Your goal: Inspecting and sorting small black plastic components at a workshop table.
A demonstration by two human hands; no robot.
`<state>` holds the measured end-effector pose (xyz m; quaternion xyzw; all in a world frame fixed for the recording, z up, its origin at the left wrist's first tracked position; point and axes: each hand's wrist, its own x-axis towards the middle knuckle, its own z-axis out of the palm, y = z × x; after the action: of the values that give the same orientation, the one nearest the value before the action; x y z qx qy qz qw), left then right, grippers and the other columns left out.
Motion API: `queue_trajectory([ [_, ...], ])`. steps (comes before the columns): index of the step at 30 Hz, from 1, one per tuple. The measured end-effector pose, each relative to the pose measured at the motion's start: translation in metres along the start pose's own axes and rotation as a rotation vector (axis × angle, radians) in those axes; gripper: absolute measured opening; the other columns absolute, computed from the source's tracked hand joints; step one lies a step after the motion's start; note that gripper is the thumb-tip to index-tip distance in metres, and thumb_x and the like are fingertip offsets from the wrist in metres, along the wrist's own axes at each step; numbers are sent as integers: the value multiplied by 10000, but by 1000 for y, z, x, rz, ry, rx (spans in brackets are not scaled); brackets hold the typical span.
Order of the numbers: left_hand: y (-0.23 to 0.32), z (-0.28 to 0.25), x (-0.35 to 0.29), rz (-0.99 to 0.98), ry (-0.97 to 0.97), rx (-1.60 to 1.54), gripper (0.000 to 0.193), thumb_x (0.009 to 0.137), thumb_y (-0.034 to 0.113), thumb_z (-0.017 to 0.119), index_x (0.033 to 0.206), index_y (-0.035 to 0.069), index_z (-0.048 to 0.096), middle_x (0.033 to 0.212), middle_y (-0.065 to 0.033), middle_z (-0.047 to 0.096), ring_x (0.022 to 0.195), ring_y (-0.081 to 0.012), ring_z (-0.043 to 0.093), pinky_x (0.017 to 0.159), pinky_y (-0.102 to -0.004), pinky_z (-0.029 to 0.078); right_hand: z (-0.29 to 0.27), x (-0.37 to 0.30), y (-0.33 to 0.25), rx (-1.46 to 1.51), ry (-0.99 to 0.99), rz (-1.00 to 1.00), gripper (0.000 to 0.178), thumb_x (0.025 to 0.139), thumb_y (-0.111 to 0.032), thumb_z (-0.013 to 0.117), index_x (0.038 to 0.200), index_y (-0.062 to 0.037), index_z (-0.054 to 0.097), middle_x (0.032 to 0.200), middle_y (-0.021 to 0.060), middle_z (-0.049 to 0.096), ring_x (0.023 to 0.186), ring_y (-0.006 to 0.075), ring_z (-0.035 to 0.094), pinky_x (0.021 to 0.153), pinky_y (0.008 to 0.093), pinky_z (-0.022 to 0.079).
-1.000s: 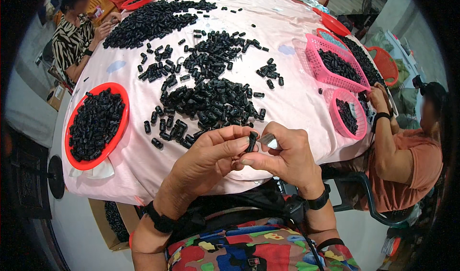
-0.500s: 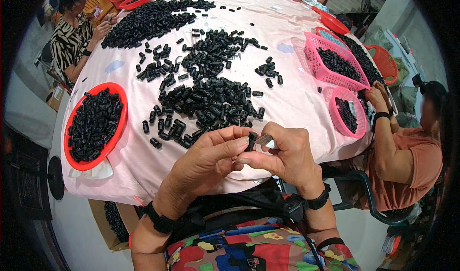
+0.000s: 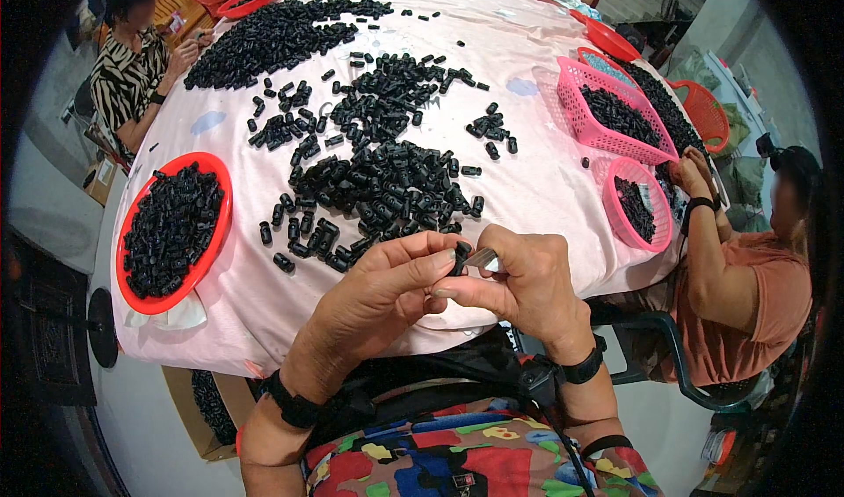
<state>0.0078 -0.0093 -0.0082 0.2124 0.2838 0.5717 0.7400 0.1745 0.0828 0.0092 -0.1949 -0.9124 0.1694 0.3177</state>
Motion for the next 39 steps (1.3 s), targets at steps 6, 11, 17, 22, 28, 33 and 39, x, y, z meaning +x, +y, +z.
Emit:
queue_trajectory([
  [6, 1, 2, 0, 0, 27, 13, 293, 916, 159, 577, 1163, 10, 527, 976, -16, 582, 801, -55, 549, 692, -195, 467, 0, 0, 0, -34, -7, 0, 430, 713, -481, 731, 734, -80, 575, 504, 73, 550, 423, 219, 565, 391, 307, 395],
  [11, -1, -1, 1, 3, 29, 19, 292, 921, 159, 570, 1169, 12, 524, 971, -13, 584, 806, -55, 550, 694, -197, 463, 0, 0, 2, -55, -30, 6, 433, 721, -484, 722, 733, -78, 572, 491, 76, 545, 420, 228, 566, 391, 312, 398],
  [17, -1, 1, 0, 3, 40, 20, 277, 925, 154, 562, 1161, 12, 531, 971, -9, 583, 801, -52, 545, 701, -196, 453, 2, -1, 3, -31, -27, 15, 435, 726, -492, 711, 722, -78, 576, 479, 78, 538, 428, 237, 574, 394, 317, 406],
  [22, 0, 2, 1, 15, 45, 22, 274, 924, 153, 562, 1155, 9, 533, 949, -6, 589, 786, -56, 543, 696, -192, 450, 3, -1, 3, -84, -72, -12, 434, 719, -490, 717, 710, -80, 573, 494, 75, 544, 435, 243, 574, 395, 319, 404],
  [28, 2, -4, 1, 31, 8, 39, 285, 916, 157, 561, 1162, 16, 527, 958, -17, 595, 810, -69, 560, 724, -204, 458, -12, 2, -6, 168, 34, 19, 333, 733, -330, 768, 814, -45, 615, 649, 90, 627, 509, 204, 623, 446, 289, 455],
  [33, 4, -1, -1, 29, -44, 40, 294, 912, 167, 559, 1160, 15, 518, 979, -21, 588, 816, -78, 566, 743, -211, 467, -9, 3, -6, 394, -24, 45, 316, 762, -60, 649, 1066, 7, 594, 875, 121, 671, 640, 178, 672, 502, 251, 488],
  [39, 6, -1, 1, 69, 87, 42, 297, 919, 186, 559, 1154, 11, 513, 911, -17, 562, 772, -72, 536, 713, -201, 453, -6, 2, -3, 396, 14, 13, 269, 760, -13, 619, 1028, 10, 614, 858, 121, 673, 662, 179, 675, 513, 246, 490],
])
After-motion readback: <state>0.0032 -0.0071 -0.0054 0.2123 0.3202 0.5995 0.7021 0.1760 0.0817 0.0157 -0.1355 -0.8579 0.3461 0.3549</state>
